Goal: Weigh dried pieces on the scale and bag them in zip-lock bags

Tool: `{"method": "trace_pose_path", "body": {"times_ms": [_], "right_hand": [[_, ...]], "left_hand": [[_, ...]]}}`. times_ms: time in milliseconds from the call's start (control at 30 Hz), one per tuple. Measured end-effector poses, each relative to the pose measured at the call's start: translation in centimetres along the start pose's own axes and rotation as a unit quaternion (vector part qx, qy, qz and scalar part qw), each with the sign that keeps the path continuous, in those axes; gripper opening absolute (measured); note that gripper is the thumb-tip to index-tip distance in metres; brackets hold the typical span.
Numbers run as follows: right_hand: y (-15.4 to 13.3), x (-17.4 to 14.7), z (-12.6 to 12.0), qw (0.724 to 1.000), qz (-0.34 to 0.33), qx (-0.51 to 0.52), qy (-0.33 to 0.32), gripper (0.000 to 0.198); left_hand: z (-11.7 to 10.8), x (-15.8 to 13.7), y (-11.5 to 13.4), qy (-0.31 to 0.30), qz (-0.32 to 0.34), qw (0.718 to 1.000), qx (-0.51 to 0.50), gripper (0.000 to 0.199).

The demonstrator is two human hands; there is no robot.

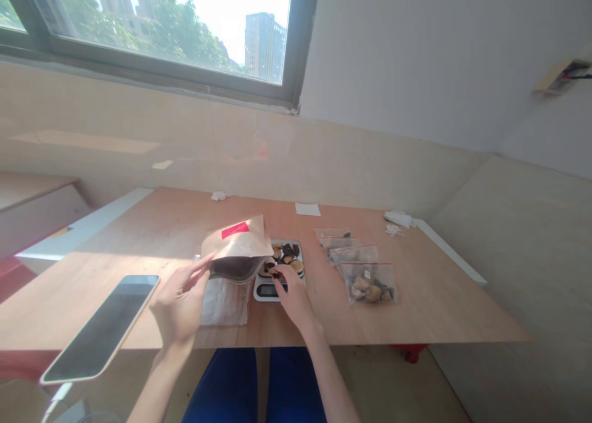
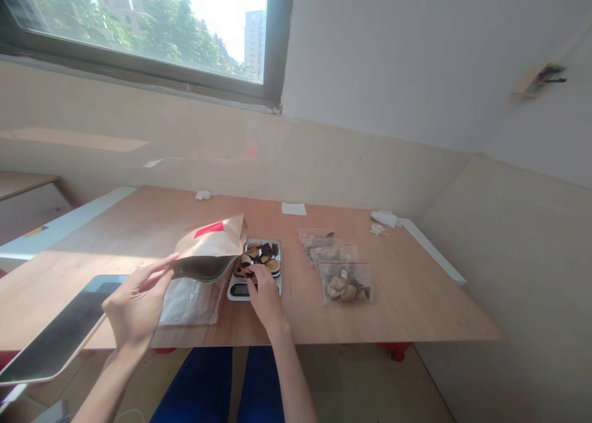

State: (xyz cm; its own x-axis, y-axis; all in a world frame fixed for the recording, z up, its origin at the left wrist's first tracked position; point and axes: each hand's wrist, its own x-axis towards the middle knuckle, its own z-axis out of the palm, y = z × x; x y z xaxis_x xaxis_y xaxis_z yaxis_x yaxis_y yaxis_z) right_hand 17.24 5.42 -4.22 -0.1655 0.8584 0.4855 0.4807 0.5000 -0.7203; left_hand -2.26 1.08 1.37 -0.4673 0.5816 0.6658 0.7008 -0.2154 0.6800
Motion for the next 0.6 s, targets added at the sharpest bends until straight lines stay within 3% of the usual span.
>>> {"method": "trace_pose_path", "body": {"times_ms": [133, 433, 600], "right_hand": [[0.8, 0.2, 0.6, 0.999, -0.017, -0.039, -0.019, 0.029], [0.8, 1.1, 0.8, 0.995, -0.01, -0.099, 0.008, 0.025], [0.5, 0.0, -0.5, 0.993, 0.008, -0.076, 0.086, 0.021]], "left_hand": [[-0.3, 0.2, -0.3, -0.002, 0.007, 1.0, 0.01, 0.017], [-0.3, 0.4, -0.1, -0.003, 0.015, 1.0, 0.004, 0.017], [-0.3, 0.9, 0.1, -0.002, 0.019, 1.0, 0.004, 0.017]]}}
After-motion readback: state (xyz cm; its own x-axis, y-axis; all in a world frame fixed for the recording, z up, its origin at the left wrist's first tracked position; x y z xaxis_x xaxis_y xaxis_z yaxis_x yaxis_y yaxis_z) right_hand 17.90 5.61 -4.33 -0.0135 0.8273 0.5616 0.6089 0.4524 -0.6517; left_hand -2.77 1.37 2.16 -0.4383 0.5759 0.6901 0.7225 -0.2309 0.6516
